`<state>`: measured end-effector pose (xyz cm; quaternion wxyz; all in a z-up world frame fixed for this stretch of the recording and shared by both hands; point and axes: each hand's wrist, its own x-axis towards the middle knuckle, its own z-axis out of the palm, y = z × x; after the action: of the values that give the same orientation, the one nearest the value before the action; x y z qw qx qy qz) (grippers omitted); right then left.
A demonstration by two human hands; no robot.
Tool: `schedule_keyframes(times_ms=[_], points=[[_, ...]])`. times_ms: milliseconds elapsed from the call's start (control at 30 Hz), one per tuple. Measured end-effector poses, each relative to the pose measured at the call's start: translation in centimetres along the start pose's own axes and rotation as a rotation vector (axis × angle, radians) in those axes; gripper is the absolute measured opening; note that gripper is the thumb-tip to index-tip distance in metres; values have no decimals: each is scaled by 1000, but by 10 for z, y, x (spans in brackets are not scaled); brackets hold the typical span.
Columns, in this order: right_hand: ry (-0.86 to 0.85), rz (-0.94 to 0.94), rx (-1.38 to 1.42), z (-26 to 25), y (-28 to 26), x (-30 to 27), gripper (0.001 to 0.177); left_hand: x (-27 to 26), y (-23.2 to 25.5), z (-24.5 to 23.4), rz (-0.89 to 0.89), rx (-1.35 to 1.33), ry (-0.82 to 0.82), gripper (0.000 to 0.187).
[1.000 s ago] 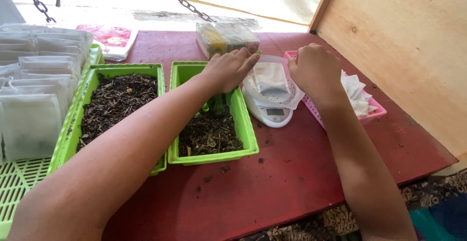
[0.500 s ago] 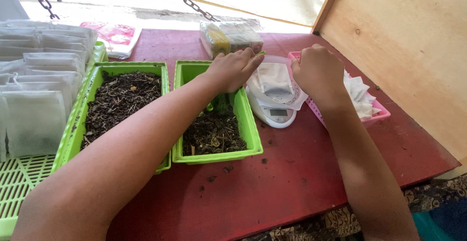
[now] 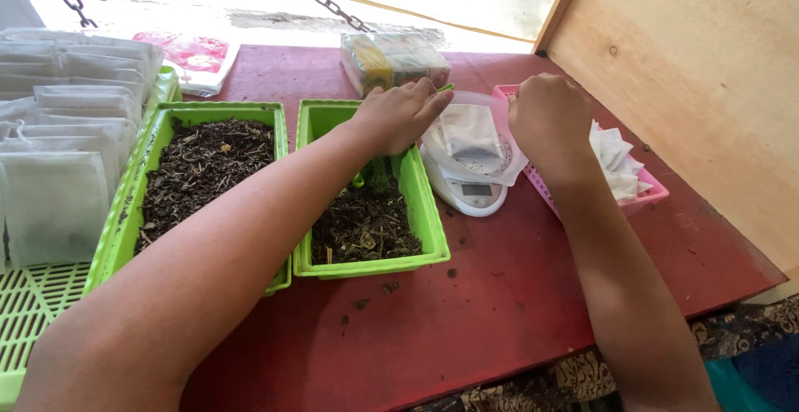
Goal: Filling small tea bags with tea leaves using a spoon and placing them in a basket
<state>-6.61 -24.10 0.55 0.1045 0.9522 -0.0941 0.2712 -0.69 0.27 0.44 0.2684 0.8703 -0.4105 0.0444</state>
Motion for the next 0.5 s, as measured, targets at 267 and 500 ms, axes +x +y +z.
schedule_keyframes(times_ms=[267,500], points=[[2,-22,3,-8,-7,-5,28,7,-9,8,-6,1,3,69],[7,-49,-24,-3,-4,-5,29,-8,10,-8,-5,6,-1,69]])
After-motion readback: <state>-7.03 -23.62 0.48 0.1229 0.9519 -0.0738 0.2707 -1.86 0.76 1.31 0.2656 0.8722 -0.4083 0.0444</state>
